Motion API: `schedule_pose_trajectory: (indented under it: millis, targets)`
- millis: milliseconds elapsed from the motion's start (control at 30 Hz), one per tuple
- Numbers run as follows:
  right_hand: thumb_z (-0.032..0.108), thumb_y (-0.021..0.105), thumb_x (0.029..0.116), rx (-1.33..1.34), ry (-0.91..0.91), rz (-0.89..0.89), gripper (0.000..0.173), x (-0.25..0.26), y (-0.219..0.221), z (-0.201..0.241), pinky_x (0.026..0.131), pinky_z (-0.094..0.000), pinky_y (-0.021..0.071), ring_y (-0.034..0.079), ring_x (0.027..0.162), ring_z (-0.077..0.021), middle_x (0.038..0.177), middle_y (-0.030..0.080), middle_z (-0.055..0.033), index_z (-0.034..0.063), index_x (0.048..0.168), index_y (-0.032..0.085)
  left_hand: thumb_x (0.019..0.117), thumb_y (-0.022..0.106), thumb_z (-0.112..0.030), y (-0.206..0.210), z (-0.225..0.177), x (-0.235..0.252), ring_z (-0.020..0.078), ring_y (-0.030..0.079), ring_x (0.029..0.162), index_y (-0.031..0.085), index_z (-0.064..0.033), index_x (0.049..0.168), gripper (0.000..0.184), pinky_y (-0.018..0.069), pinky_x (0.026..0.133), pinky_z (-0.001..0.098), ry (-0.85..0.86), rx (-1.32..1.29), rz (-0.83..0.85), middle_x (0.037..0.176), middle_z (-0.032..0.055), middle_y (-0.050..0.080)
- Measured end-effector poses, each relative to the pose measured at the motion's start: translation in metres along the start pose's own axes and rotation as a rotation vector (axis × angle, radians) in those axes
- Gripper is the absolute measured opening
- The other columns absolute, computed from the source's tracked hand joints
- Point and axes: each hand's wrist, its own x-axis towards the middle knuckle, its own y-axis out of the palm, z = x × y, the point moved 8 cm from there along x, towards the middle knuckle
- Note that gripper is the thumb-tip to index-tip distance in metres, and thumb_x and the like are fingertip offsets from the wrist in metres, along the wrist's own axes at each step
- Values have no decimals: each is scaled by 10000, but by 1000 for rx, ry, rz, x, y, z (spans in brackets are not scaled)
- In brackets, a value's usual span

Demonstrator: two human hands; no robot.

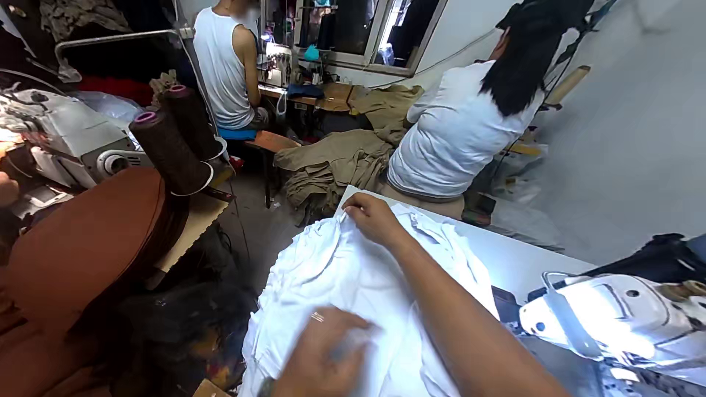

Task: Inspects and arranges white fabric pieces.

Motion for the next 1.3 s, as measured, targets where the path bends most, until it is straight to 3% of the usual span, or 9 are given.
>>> schedule_pose_trajectory:
  millis: [67, 133, 567, 733, 833, 933, 1067, 1167, 1300]
  targets:
    - [59, 510, 1051, -18, -89, 32, 229, -9, -13, 1, 936, -480, 524, 666, 1012, -306, 1101, 683, -214, -51, 1143, 689, 987, 581, -276, -45, 38, 3, 248, 657, 1061, 714, -66, 1207, 332, 535, 918, 457, -236, 434, -182, 1157, 99, 711]
    - [44, 583, 1014, -52, -182, 22, 185, -17, -27, 3, 894, -465, 525, 644, 966, -294, 1033, 669, -192, -35, 1106, 723, 1033, 519, -293, -58, 68, 1, 333, 635, 1108, 658, -49, 1316, 398, 519, 943, 543, -454, 546, -126, 1224, 153, 665]
    - [48, 688, 940, -21, -314, -231, 95, -73, -75, 21, 789, -323, 525, 612, 846, -174, 919, 645, -115, 4, 972, 765, 941, 727, -150, -72, 65, -18, 83, 637, 669, 731, -68, 927, 84, 545, 644, 283, -718, 248, -242, 777, 8, 690]
    - [41, 622, 961, 82, -329, -329, 131, -102, -105, 25, 790, -220, 524, 623, 853, -67, 942, 686, -76, -10, 997, 737, 946, 667, -137, -68, 23, -8, 19, 668, 759, 744, -90, 971, 94, 564, 682, 186, -503, 201, -325, 867, -27, 705]
    - [36, 575, 958, 305, -374, -312, 132, -129, -126, 24, 653, -140, 486, 568, 724, 36, 907, 672, 28, 21, 995, 701, 966, 589, -154, -54, -19, 6, -26, 607, 748, 735, -93, 989, 160, 516, 665, 118, -271, 270, -292, 874, -43, 652]
    - [130, 593, 998, 615, -582, -157, 163, -155, -136, 16, 736, -179, 566, 666, 833, 8, 959, 727, 94, 185, 1023, 744, 1032, 556, -193, -25, -59, 20, -30, 580, 756, 687, -88, 1029, 168, 498, 662, 111, -18, 42, -61, 884, -35, 633]
    - [286, 615, 1020, 797, -690, 83, 161, -167, -111, 14, 823, -223, 580, 696, 909, -18, 936, 746, 117, 244, 975, 764, 1063, 536, -199, 17, -86, 39, -1, 602, 949, 658, -92, 1063, 163, 523, 843, 143, 268, -131, 194, 1034, 2, 622]
    - [296, 651, 987, 891, -615, 220, 138, -161, -80, 3, 810, -229, 575, 686, 933, -28, 973, 740, 99, 229, 951, 767, 1020, 551, -141, 41, -69, 56, 46, 659, 969, 701, -82, 1020, 161, 552, 893, 239, 259, 33, 112, 991, -5, 709]
    - [105, 653, 927, 1046, -516, 209, 113, -158, -64, -4, 769, -237, 563, 675, 873, -47, 912, 727, 44, 130, 894, 758, 972, 576, -82, 60, -51, 70, 12, 652, 784, 720, -59, 1037, 160, 580, 726, 188, 138, 101, 48, 903, -13, 691]
